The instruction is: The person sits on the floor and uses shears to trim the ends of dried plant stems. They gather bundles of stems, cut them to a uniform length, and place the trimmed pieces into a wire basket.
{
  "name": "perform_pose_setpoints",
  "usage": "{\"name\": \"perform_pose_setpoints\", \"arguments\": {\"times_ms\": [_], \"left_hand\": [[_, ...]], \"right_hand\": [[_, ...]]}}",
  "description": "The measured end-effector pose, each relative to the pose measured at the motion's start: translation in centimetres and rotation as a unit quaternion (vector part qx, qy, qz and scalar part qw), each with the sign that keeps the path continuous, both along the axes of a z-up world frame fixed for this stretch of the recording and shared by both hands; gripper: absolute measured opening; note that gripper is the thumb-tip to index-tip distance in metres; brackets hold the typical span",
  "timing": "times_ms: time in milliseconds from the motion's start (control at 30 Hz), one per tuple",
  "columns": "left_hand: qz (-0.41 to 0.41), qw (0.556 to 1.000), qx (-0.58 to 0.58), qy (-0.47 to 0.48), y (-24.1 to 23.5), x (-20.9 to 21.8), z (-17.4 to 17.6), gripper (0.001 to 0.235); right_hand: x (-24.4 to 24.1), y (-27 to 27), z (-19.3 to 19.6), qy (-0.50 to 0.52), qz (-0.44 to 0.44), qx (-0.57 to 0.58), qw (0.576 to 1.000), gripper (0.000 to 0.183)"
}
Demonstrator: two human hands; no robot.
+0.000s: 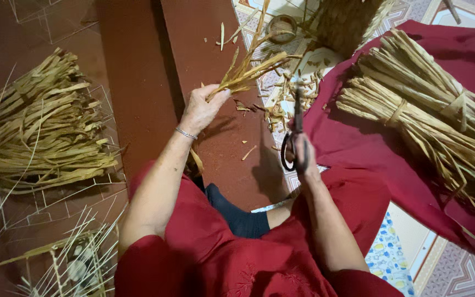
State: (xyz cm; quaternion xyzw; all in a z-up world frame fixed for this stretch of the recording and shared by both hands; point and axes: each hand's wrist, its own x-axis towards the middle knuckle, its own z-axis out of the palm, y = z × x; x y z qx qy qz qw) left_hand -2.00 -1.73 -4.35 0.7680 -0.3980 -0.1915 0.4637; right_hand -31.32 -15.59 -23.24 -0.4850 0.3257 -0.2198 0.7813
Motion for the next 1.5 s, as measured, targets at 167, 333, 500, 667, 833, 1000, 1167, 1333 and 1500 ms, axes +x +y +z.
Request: {"name": "perform_pose_setpoints", "arguments": {"times_ms": [167, 333, 500, 667, 833, 1000, 1167, 1333, 1500], "left_hand": [[0.043, 0.994, 0.020, -0.101, -0.6, -2.5, 1.9, 0.026], [0.036, 0.981, 0.057, -0.183, -1.2, -4.2, 2.1, 0.024], [-0.018, 0.972, 0.029, -0.232, -1.3, -5.5, 1.3, 0.020], [-0.040, 0.969, 0.058, -0.236, -1.5, -6.0, 1.2, 0.018], [-0.052, 0.965, 0.059, -0.249, -1.7, -6.0, -0.2, 0.022], [-0.057, 0.974, 0.057, -0.212, -1.7, -5.7, -0.8, 0.025], [-0.028, 0.984, 0.108, -0.142, -1.6, -5.2, -0.1, 0.026], [-0.034, 0.999, 0.032, 0.011, -1.5, -2.7, -1.1, 0.030], [-0.105, 0.988, -0.013, 0.116, -1.1, -0.6, -1.8, 0.043]], "right_hand": [[-0.5, 1.0, 8.3, -0.209, 0.023, -0.097, 0.973, 0.094], [-0.3, 2.0, 11.1, -0.182, 0.080, -0.090, 0.976, 0.096], [-0.1, 1.5, 10.5, -0.180, 0.053, -0.034, 0.982, 0.088], [-0.5, 0.3, 10.2, -0.154, 0.040, -0.057, 0.986, 0.090], [-1.0, -0.1, 9.7, -0.075, 0.008, -0.090, 0.993, 0.083], [-0.6, 0.2, 8.1, -0.051, -0.034, -0.144, 0.988, 0.066], [-0.4, -0.2, 7.3, -0.056, -0.095, -0.128, 0.986, 0.056], [0.2, 0.4, 5.2, 0.244, 0.003, -0.362, 0.900, 0.044], [1.9, 4.0, 0.3, 0.276, 0.069, -0.577, 0.766, 0.053]]}}
